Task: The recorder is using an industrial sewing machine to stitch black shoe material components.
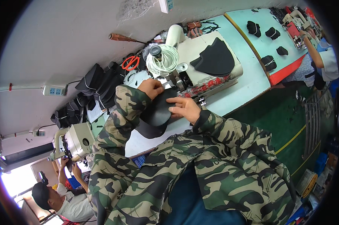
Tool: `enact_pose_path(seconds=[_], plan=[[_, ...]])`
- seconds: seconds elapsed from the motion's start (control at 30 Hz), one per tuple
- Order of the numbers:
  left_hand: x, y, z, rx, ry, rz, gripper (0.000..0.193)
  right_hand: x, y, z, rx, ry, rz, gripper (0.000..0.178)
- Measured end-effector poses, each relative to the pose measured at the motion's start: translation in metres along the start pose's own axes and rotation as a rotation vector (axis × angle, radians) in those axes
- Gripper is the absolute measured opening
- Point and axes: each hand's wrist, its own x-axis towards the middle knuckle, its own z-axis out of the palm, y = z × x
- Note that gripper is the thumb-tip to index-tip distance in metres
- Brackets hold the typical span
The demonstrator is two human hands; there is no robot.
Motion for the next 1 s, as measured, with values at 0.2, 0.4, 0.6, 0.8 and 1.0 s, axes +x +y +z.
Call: enact_pose_path(seconds=[0.2, 0.4, 0.6, 0.8, 1.0], plan=[[0.005, 0.03, 0.044, 0.112, 0.361, 0.044, 0.024, -0.018, -0.029, -0.054, -0.321, -0.046, -0.014, 0.031], [-0.003, 0.043, 0.054, 0.339, 0.405, -0.051, 0.024, 0.005, -0.082, -0.071, -1.102, -0.1, -0.239, 0.034], [-0.004, 0.041, 0.065, 0.376, 0.433, -0.065, 0.024, 0.021, -0.083, -0.076, -1.026, -0.13, -0.176, 0.032], [-0.005, 0.034, 0.067, 0.12, 0.446, -0.147, 0.024, 0.026, -0.084, -0.077, -1.249, -0.113, -0.351, 0.026], [-0.048, 0.027, 0.05, -0.605, 0.109, 0.027, 0.028, -0.024, -0.107, -0.061, -0.916, -0.044, -0.361, 0.024]])
